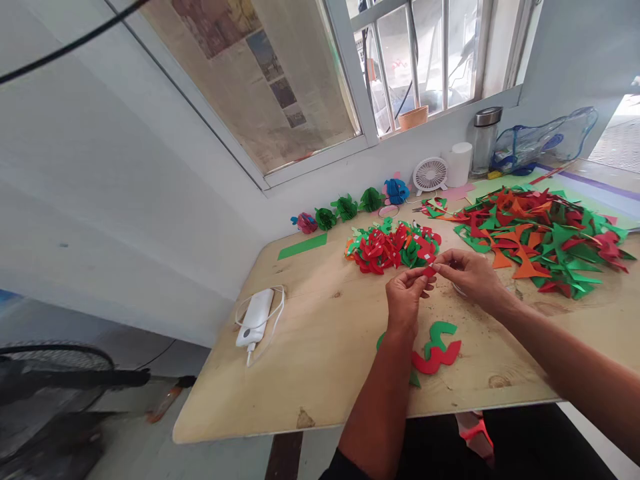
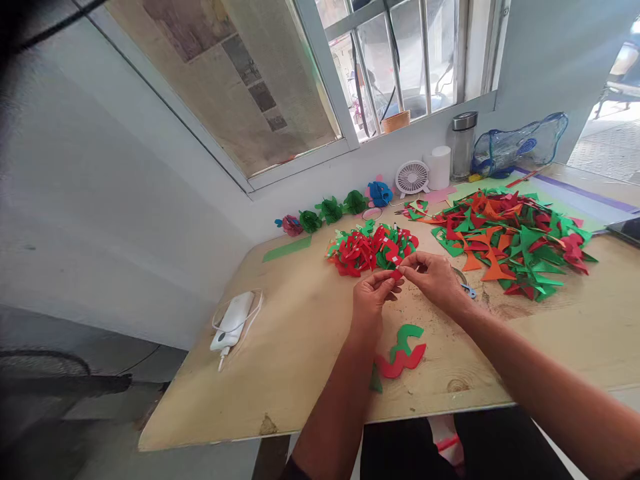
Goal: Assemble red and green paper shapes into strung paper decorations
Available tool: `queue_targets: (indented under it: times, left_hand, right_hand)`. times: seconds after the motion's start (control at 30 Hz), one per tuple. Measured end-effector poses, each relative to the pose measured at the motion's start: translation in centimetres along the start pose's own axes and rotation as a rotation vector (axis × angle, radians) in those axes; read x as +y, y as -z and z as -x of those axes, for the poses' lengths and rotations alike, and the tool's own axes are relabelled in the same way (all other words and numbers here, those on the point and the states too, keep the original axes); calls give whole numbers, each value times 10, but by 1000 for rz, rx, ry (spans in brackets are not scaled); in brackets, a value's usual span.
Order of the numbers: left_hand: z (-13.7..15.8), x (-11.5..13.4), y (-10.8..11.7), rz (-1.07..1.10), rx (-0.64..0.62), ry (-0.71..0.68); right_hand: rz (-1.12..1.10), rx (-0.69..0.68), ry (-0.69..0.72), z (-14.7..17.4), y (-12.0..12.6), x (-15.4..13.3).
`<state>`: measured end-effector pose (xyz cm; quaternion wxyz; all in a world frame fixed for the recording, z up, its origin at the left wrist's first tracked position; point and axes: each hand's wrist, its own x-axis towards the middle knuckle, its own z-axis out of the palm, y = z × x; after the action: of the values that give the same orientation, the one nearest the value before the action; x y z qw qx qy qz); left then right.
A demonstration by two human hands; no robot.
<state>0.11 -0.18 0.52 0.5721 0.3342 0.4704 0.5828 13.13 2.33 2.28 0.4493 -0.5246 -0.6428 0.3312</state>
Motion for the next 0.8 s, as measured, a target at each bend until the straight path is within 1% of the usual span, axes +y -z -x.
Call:
queue_targets:
  times: [0.2,0.37,0.6,0.8]
  left_hand:
    - [-1,0,0,37,22,8]
    - [-2,-4,-1,98,38,-7]
    - [-4,-7,-2,120,34,-34]
    - [-2,-6,-2,88,20,-23]
  right_hand:
    - [-14,6,-53,2,0,-3]
    - [-179,-65,-124,5,-4,-1]
    - [-412,-86,-190,6,-9,-3]
    - [-470,-105,-205,6,-11,2]
